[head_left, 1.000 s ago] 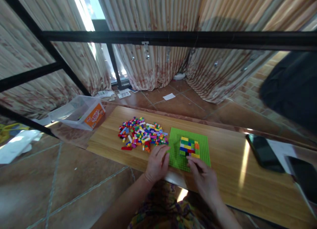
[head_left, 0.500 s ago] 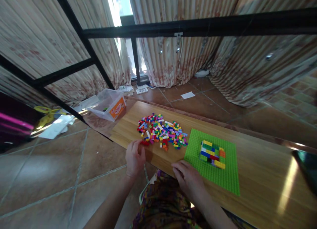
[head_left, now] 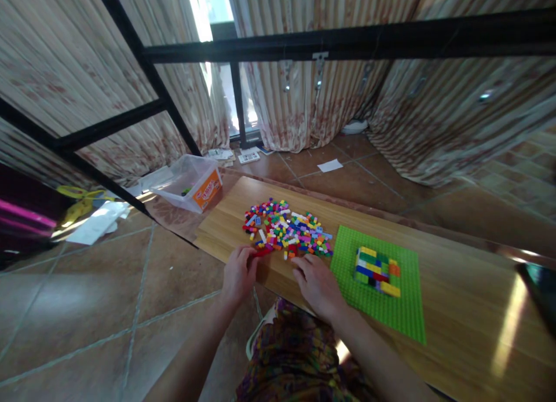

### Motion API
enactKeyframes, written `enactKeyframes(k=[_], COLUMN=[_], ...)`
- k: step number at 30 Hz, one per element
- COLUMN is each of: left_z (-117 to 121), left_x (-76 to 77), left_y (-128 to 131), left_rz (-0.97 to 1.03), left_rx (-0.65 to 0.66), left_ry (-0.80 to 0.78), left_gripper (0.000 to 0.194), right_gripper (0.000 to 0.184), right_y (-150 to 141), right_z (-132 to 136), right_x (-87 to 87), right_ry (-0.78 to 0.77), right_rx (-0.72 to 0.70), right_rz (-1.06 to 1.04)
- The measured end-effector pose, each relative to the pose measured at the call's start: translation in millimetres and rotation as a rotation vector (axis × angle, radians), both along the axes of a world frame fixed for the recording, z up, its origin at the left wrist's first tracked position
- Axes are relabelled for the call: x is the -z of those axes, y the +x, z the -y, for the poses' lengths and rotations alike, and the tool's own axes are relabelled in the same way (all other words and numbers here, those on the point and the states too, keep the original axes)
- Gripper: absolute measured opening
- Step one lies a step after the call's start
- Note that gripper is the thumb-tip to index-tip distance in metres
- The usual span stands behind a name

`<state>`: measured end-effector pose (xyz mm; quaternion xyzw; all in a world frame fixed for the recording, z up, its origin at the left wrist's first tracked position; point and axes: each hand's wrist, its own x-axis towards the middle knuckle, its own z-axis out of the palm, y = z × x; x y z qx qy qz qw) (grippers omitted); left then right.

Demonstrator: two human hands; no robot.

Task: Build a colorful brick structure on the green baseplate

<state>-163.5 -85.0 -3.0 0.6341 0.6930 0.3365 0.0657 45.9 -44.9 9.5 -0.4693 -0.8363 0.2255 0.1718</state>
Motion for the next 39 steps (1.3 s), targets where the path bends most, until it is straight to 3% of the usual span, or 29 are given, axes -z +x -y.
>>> enactKeyframes(k=[9,19,25,29,34,39], left_z=[5,-30,-70,-104,-134,-139], left_x=[-12.2,-26.5,-31.3,-31.6,-26.8,-24.5], left_y=[57,132,181,192,197,204], left_rz=[0.200,0.204,0.169,0.203,0.237,0.224], left_rx=[0.377,0.625,0.706,0.605,0.589,0.656], left_ry=[-0.033,-0.006,0.004,-0.023,-0.209,-0.334], left_gripper=[0.010,0.009,0.012,0.023,0.024,0.030], right_gripper=[0.025,0.021,0.022,0.022,0.020,0.018], right_y=[11,94,153,182,193,189], right_z=[20,23,-1,-33,-60,-68], right_x=[-13.5,-33.2,-40.9,-27.9,-10.4,-12.1], right_ry=[-0.084,-0.079,-0.012,0.000,-0.151,-0.264], right_rx=[0.127,0.301,0.456,0.590,0.565,0.510], right_rz=[-0.417,-0.262,-0.279,-0.324,-0.350,-0.311])
